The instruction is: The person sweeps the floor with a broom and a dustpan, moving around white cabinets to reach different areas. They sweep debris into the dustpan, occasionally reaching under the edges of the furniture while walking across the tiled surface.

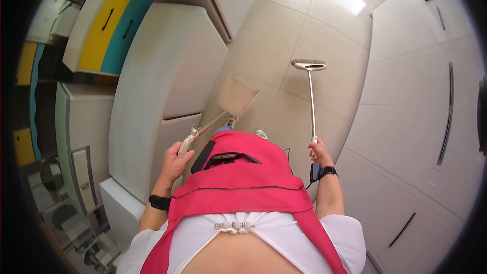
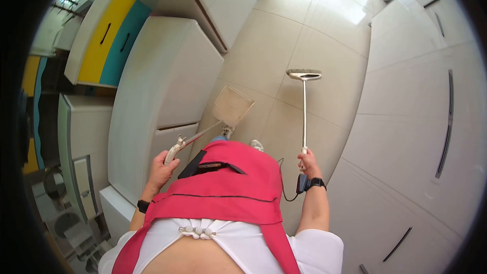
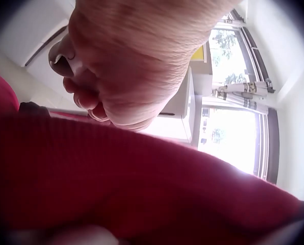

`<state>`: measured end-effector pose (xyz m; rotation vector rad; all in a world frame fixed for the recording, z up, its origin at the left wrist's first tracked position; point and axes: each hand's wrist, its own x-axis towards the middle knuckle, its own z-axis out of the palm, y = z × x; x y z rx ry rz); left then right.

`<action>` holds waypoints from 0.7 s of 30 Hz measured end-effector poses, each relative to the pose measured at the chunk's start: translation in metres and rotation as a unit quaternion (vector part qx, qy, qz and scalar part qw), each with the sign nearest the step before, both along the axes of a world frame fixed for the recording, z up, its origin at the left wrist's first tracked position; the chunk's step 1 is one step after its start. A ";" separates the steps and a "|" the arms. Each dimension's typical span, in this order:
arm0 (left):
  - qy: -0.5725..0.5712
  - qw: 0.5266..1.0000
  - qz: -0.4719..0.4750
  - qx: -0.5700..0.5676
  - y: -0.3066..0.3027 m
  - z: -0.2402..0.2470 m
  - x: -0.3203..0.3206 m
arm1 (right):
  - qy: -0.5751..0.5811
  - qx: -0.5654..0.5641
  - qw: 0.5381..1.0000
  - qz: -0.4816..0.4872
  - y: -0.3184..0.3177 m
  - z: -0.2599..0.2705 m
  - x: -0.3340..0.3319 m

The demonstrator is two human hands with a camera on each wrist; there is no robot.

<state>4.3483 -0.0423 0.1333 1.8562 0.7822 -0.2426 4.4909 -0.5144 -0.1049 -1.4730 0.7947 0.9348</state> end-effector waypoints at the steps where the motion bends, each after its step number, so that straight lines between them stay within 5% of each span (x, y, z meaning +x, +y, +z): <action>1: 0.004 1.000 -0.019 -0.012 0.010 -0.004 0.021 | 0.039 0.019 0.998 -0.046 -0.008 -0.002 -0.037; 7: -0.028 0.986 -0.093 -0.136 0.067 -0.031 0.135 | 0.168 0.047 0.941 -0.290 0.040 0.033 -0.244; 14: -0.021 0.976 -0.161 -0.146 0.093 -0.047 0.240 | 0.225 -0.081 0.920 -0.312 0.147 0.084 -0.333; 18: -0.032 0.974 -0.152 -0.164 0.086 -0.059 0.268 | 0.206 0.013 0.814 -0.542 0.166 0.046 -0.367; 21: -0.038 0.978 -0.142 -0.148 0.081 -0.068 0.275 | 0.210 0.059 0.815 -0.537 0.181 0.040 -0.345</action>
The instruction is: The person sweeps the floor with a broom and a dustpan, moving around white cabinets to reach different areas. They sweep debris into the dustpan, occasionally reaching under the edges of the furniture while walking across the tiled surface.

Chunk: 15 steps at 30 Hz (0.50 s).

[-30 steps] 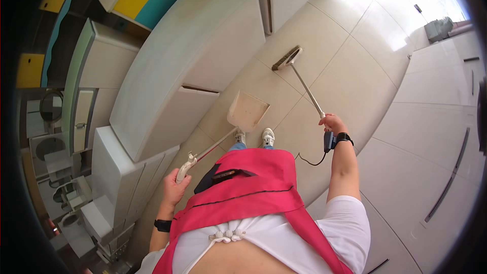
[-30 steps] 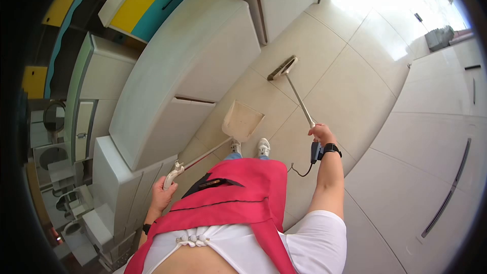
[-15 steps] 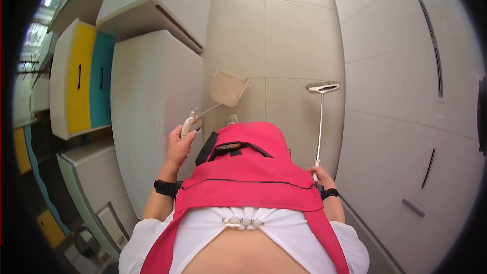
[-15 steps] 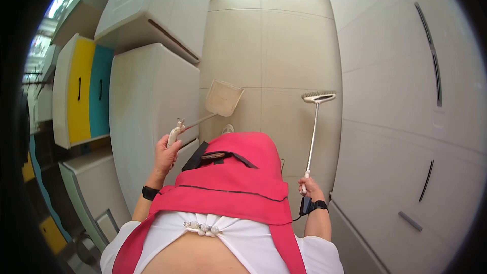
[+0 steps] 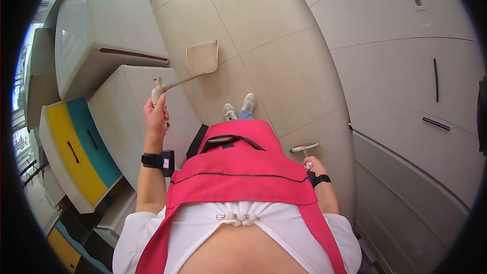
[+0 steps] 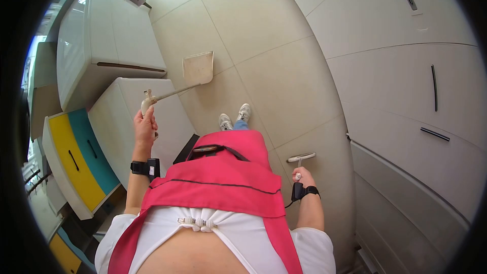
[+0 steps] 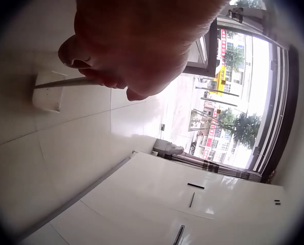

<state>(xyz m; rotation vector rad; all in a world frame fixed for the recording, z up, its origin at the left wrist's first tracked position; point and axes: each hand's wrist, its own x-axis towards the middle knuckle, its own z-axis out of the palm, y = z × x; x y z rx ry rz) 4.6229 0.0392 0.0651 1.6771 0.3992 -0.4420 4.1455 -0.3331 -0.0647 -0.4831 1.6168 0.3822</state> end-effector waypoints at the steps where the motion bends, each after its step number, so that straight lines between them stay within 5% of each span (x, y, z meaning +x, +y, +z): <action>1: -0.003 1.000 0.003 0.002 -0.003 -0.003 0.002 | 0.016 0.011 0.999 0.046 0.003 -0.004 0.021; 7: 0.001 1.000 0.024 -0.002 -0.010 -0.023 0.011 | 0.001 0.067 0.977 0.205 0.018 0.020 0.189; 10: -0.002 0.999 0.037 -0.011 -0.016 -0.025 0.011 | -0.132 0.067 0.959 0.243 0.029 0.051 0.274; 15: 0.004 1.000 0.027 -0.006 -0.020 -0.024 0.016 | -0.246 0.018 0.911 0.332 0.014 0.001 0.397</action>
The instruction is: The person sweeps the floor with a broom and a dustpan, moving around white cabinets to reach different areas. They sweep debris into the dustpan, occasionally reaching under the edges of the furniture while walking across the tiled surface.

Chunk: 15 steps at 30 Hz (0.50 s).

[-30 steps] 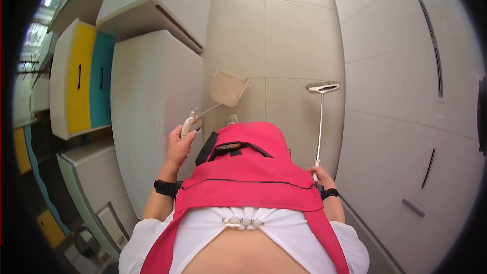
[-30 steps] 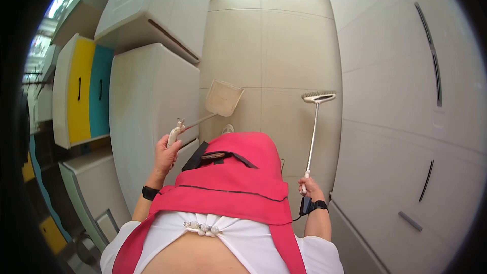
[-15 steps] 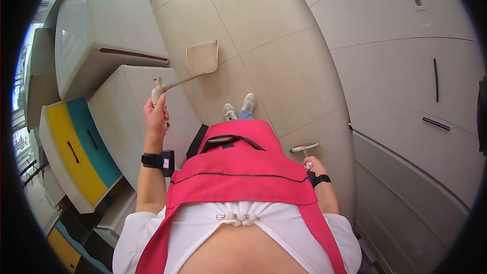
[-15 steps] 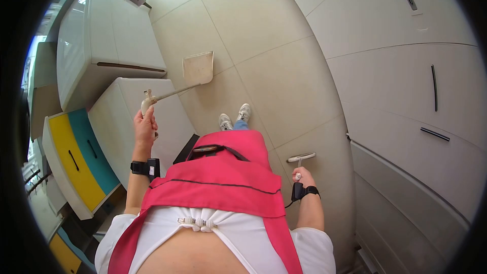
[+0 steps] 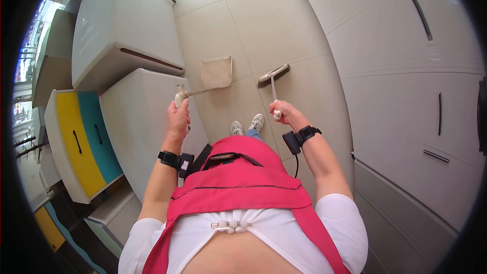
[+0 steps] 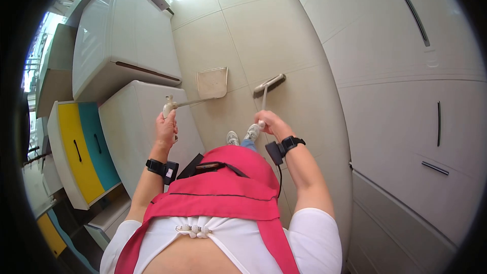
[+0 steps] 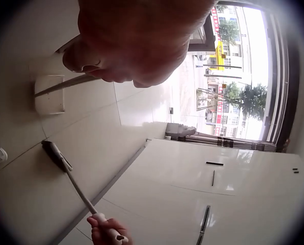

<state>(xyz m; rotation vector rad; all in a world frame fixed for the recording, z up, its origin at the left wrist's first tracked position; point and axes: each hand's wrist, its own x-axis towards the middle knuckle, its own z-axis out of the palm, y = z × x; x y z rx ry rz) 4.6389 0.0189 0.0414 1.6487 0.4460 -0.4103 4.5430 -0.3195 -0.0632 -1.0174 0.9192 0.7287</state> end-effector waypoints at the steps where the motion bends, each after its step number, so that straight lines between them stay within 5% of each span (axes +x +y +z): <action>1: 0.000 1.000 -0.009 0.017 -0.001 -0.001 0.002 | -0.010 0.005 1.000 -0.016 -0.006 -0.017 0.022; 7: 0.004 0.998 -0.018 0.055 -0.012 0.004 0.031 | 0.015 -0.077 0.992 -0.100 -0.061 -0.064 0.052; 9: 0.009 0.998 -0.007 0.055 -0.016 0.000 0.044 | -0.043 -0.146 0.985 -0.076 -0.064 -0.053 0.013; 10: 0.011 0.998 -0.006 0.060 -0.014 -0.003 0.052 | -0.015 -0.189 0.981 -0.041 -0.059 -0.006 -0.005; 13: 0.012 0.998 0.000 0.068 -0.009 -0.004 0.059 | 0.010 -0.280 0.960 -0.029 -0.056 -0.008 -0.099; 15: 0.006 0.998 -0.015 0.068 -0.006 -0.005 0.064 | 0.058 -0.138 0.985 -0.081 -0.060 -0.007 -0.168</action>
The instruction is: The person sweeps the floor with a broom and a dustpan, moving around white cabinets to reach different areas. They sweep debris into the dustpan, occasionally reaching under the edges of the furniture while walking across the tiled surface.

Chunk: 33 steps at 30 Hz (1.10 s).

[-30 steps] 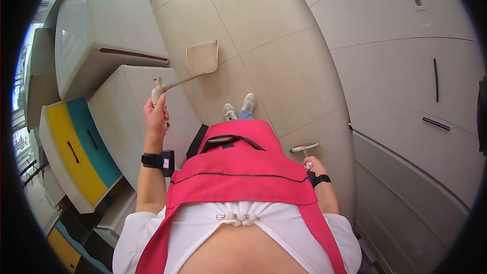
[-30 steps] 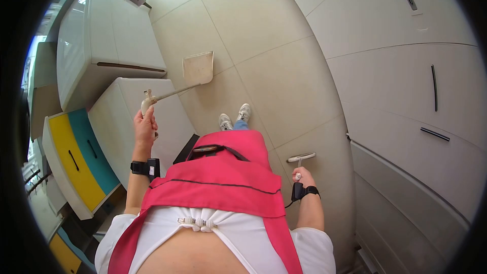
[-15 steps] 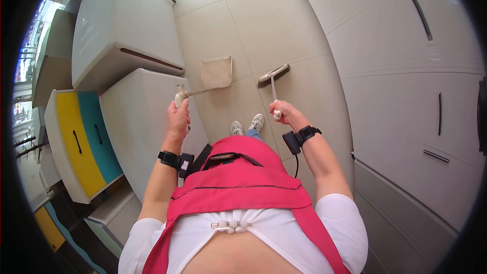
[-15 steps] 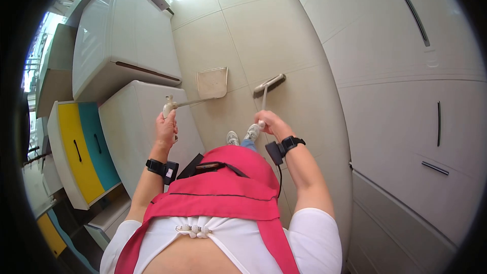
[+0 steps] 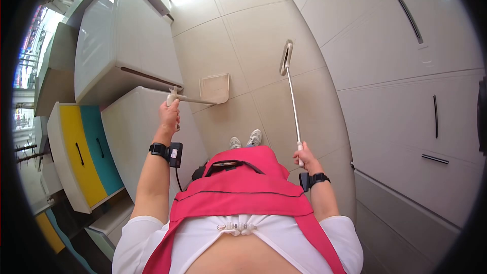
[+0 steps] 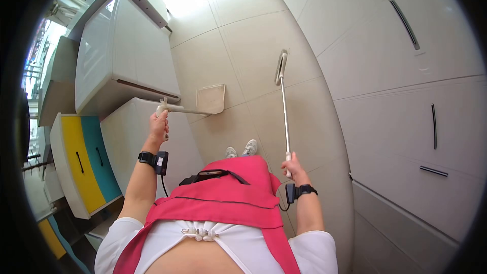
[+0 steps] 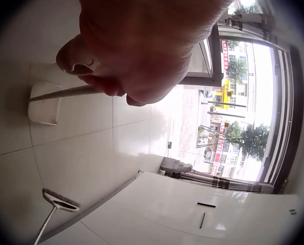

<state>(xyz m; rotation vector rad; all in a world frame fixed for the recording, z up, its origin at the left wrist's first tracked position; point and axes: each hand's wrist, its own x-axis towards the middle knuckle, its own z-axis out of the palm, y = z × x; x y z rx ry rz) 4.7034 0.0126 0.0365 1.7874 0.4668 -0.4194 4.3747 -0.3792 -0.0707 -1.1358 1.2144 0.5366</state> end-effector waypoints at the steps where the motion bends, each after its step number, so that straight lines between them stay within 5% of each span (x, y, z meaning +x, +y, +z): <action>1: -0.002 1.000 0.000 -0.005 0.001 0.000 0.001 | -0.033 0.099 0.990 -0.099 -0.002 0.014 -0.032; 5: 0.007 1.000 -0.004 -0.014 0.006 -0.005 -0.003 | -0.078 0.145 0.941 -0.295 -0.007 0.068 -0.120; 7: 0.013 1.000 -0.016 -0.013 0.010 -0.005 -0.002 | -0.028 0.079 0.953 -0.292 0.005 0.070 -0.158; 9: 0.011 1.000 -0.023 -0.010 0.006 -0.005 0.000 | 0.037 0.001 0.953 -0.300 0.016 0.063 -0.189; 12: 0.018 0.999 -0.030 0.018 0.001 0.005 -0.001 | 0.093 0.042 0.933 -0.344 0.010 -0.007 -0.259; 15: 0.014 0.999 -0.037 0.029 -0.003 0.005 -0.002 | 0.134 0.054 0.927 -0.346 -0.021 0.005 -0.270; 16: 0.015 0.998 -0.038 0.037 -0.004 0.006 -0.002 | -0.058 -0.178 0.971 -0.147 -0.010 0.021 -0.273; 19: 0.025 0.997 -0.031 0.062 -0.005 0.010 -0.002 | 0.148 -0.032 0.926 -0.347 -0.065 -0.003 -0.245; 20: 0.031 0.997 -0.024 0.066 -0.005 0.012 -0.001 | 0.075 -0.123 0.967 -0.210 -0.075 -0.029 -0.261; 23: 0.039 0.995 -0.012 0.094 -0.005 0.010 0.001 | 0.180 0.005 0.931 -0.317 -0.131 -0.060 -0.232; 26: 0.031 0.992 -0.002 0.120 -0.004 0.013 0.005 | 0.100 -0.022 0.952 -0.289 -0.167 -0.094 -0.182; 28: 0.029 0.990 0.007 0.135 -0.008 0.013 0.005 | 0.073 -0.026 0.983 -0.166 -0.188 -0.087 -0.107; 33: 0.037 0.982 0.035 0.180 -0.014 0.015 0.009 | 0.090 0.039 0.992 -0.083 -0.205 -0.088 0.128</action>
